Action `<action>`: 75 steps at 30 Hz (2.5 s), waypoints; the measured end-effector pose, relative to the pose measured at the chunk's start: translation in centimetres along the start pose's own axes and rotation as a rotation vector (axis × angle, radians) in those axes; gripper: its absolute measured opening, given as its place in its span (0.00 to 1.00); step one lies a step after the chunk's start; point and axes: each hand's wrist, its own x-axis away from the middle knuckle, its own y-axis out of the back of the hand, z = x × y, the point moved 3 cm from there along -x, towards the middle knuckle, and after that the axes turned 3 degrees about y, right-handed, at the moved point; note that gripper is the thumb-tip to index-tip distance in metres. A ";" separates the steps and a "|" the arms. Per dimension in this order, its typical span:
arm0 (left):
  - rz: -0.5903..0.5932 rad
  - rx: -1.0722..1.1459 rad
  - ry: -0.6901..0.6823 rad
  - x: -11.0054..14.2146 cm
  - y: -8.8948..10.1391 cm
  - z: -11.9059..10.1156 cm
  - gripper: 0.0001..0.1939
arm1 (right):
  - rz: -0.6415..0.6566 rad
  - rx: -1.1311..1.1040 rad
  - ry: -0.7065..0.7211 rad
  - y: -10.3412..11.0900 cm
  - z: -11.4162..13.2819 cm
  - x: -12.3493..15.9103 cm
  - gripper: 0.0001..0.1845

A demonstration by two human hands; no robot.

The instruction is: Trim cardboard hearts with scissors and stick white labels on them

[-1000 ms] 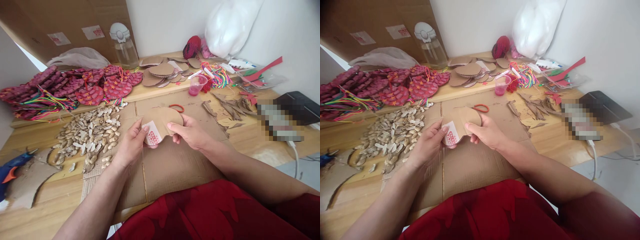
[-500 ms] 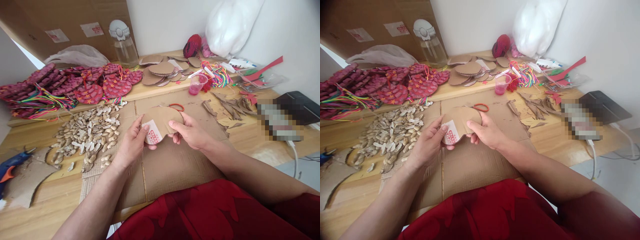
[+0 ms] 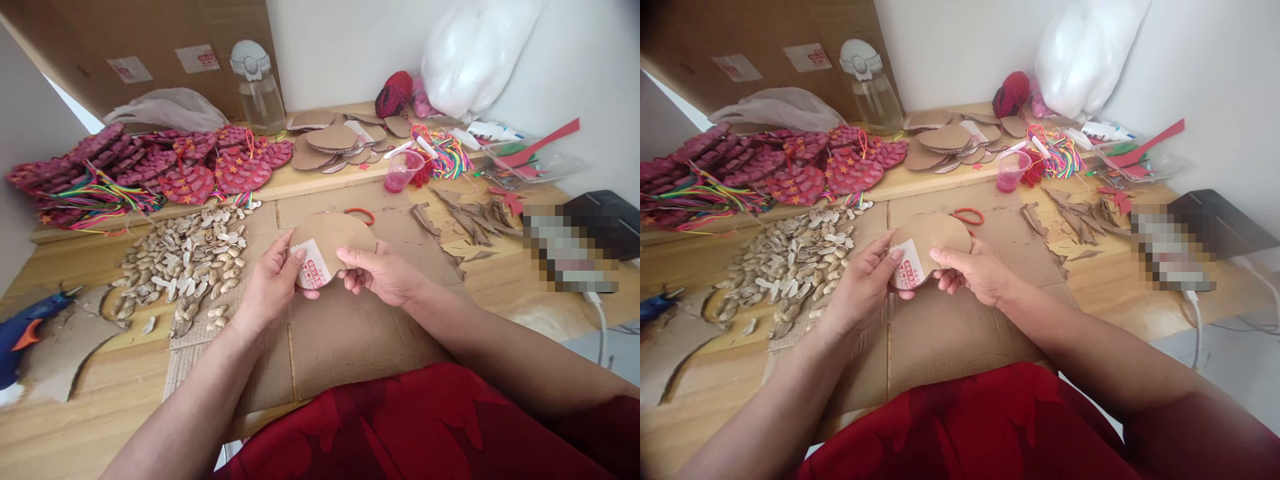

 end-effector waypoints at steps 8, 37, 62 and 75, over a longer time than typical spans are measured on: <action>-0.022 0.227 0.080 0.1 -0.1 -0.5 0.32 | -0.081 0.030 0.012 0.4 0.1 -0.1 0.15; 0.071 0.291 -0.140 0.6 0.5 -1.6 0.25 | -0.040 0.094 0.155 1.0 1.7 -0.1 0.16; 0.077 0.178 0.048 -0.1 1.1 -0.4 0.23 | 0.102 0.283 0.139 -0.2 1.1 0.5 0.12; 0.069 0.237 0.078 -0.6 0.5 0.4 0.34 | 0.165 0.405 0.359 -0.4 1.0 0.9 0.24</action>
